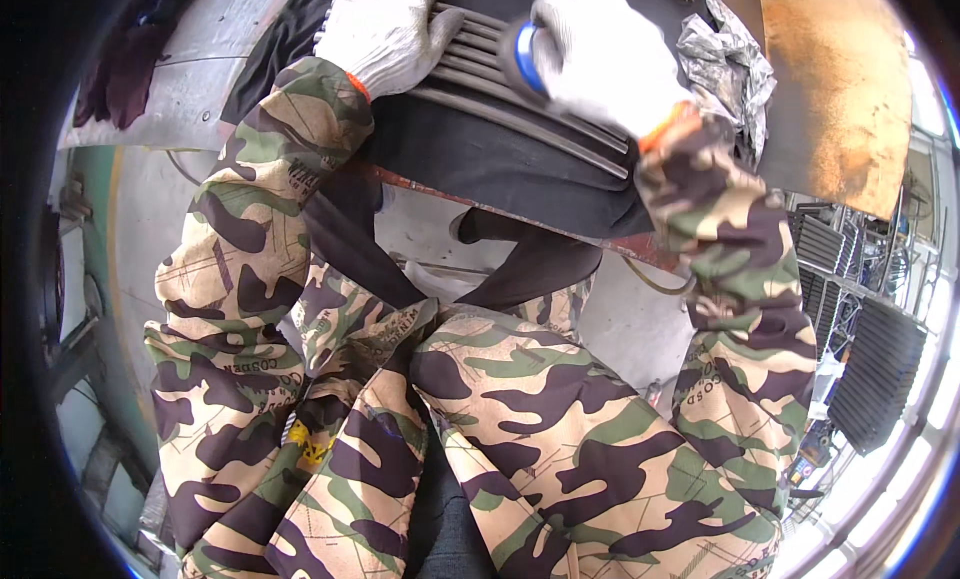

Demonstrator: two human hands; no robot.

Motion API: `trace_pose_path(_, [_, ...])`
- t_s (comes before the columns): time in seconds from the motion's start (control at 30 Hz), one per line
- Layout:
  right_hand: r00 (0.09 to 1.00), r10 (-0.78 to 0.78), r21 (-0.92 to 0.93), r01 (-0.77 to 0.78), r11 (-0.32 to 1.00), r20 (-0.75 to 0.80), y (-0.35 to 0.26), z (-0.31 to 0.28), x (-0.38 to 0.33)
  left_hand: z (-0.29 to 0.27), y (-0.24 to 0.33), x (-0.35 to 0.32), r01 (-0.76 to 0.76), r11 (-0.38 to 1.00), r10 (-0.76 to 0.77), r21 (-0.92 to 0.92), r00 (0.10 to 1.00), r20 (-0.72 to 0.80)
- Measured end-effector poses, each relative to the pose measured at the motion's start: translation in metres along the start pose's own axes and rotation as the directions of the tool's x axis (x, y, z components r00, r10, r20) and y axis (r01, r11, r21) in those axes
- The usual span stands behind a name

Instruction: Sanding the surface of a metal component using a handheld power sander.

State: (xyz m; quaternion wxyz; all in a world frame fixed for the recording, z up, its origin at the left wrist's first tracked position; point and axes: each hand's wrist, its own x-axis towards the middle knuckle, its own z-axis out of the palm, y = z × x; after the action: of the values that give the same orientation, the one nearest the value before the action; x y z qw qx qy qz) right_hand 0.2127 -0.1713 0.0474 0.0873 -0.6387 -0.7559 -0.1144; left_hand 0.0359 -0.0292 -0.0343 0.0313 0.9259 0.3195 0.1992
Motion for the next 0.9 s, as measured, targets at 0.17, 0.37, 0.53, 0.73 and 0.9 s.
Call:
trace_pose_path(0.17, [1.000, -0.012, 0.042, 0.011, 0.999, 0.023, -0.003, -0.006, -0.005, -0.037, 0.000, 0.007, 0.001, 1.000, -0.002, 0.013, 0.999, 0.045])
trace_pose_path(0.37, [0.999, -0.003, 0.001, 0.002, 1.000, 0.040, 0.009, -0.003, -0.028, -0.005, 0.010, 0.011, -0.034, 0.998, 0.032, -0.048, 0.998, -0.046])
trace_pose_path(0.53, [0.995, 0.071, -0.041, -0.068, 0.997, 0.069, 0.028, 0.000, -0.025, -0.011, 0.006, 0.011, -0.009, 1.000, 0.009, -0.026, 1.000, -0.013])
trace_pose_path(0.73, [1.000, -0.025, 0.008, 0.026, 1.000, -0.005, -0.003, -0.006, -0.040, -0.004, 0.006, 0.011, -0.042, 0.999, 0.043, 0.015, 0.997, -0.066])
trace_pose_path(0.9, [0.990, 0.076, 0.003, -0.077, 0.997, 0.119, -0.008, -0.005, -0.007, -0.009, -0.001, 0.012, -0.039, 0.999, 0.041, 0.026, 0.996, -0.075])
